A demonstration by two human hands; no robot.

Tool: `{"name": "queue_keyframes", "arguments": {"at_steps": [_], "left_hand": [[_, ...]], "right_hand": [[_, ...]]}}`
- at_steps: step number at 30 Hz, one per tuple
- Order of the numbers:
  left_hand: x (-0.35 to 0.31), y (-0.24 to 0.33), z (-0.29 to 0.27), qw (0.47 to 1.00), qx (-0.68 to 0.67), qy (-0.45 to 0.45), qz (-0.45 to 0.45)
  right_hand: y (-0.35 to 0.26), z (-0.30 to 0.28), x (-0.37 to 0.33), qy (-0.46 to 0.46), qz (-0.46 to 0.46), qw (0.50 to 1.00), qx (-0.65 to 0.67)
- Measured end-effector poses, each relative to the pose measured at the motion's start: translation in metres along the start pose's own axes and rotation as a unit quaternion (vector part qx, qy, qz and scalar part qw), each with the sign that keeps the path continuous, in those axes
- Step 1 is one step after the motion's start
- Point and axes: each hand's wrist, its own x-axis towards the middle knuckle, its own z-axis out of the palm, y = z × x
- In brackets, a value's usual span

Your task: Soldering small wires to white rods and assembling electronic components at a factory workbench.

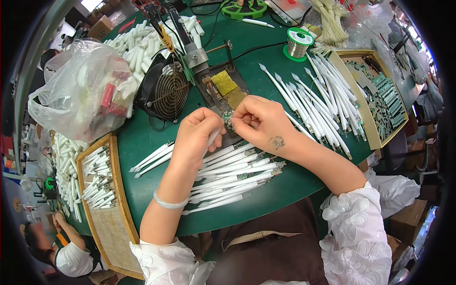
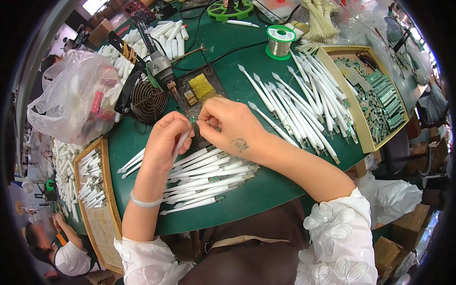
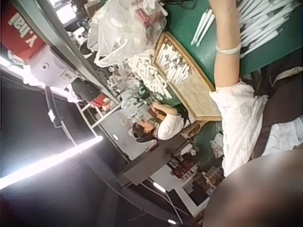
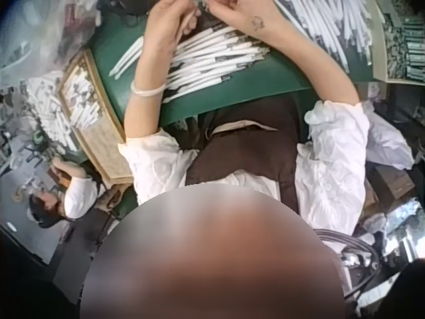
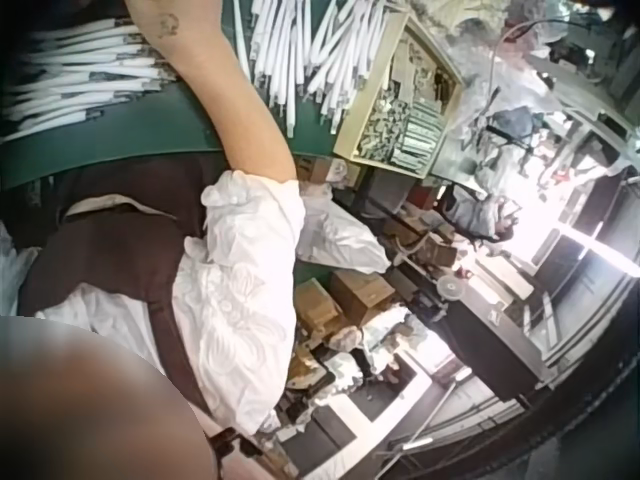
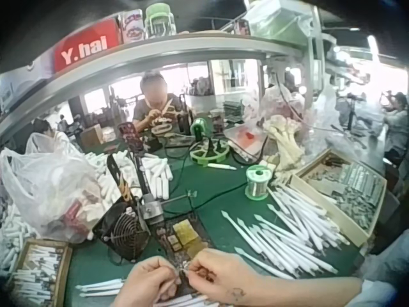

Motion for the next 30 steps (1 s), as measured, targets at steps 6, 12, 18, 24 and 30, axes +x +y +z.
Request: {"name": "queue_keyframes", "arguments": {"at_steps": [6,12,18,24,30], "left_hand": [[0.0029,-0.0012,-0.0013,0.999,-0.040,-0.007,-0.005],[0.0019,0.0014,-0.0004,0.997,-0.072,-0.009,-0.002],[0.0002,0.0036,0.0030,0.998,-0.055,0.003,0.008],[-0.0021,-0.0028,-0.0015,0.999,-0.028,-0.009,-0.013],[-0.0024,-0.0038,0.0001,0.999,-0.028,-0.012,-0.010]], "right_hand": [[0.0000,0.0025,0.0028,0.013,-0.024,1.000,-0.012],[0.0011,0.0041,0.0037,0.030,-0.043,0.999,-0.012],[0.0008,0.0030,0.0034,0.032,-0.031,0.999,0.001],[0.0004,-0.0004,0.0047,-0.007,0.086,0.993,0.076],[0.0044,0.0041,0.0047,-0.032,0.105,0.990,0.084]]}}
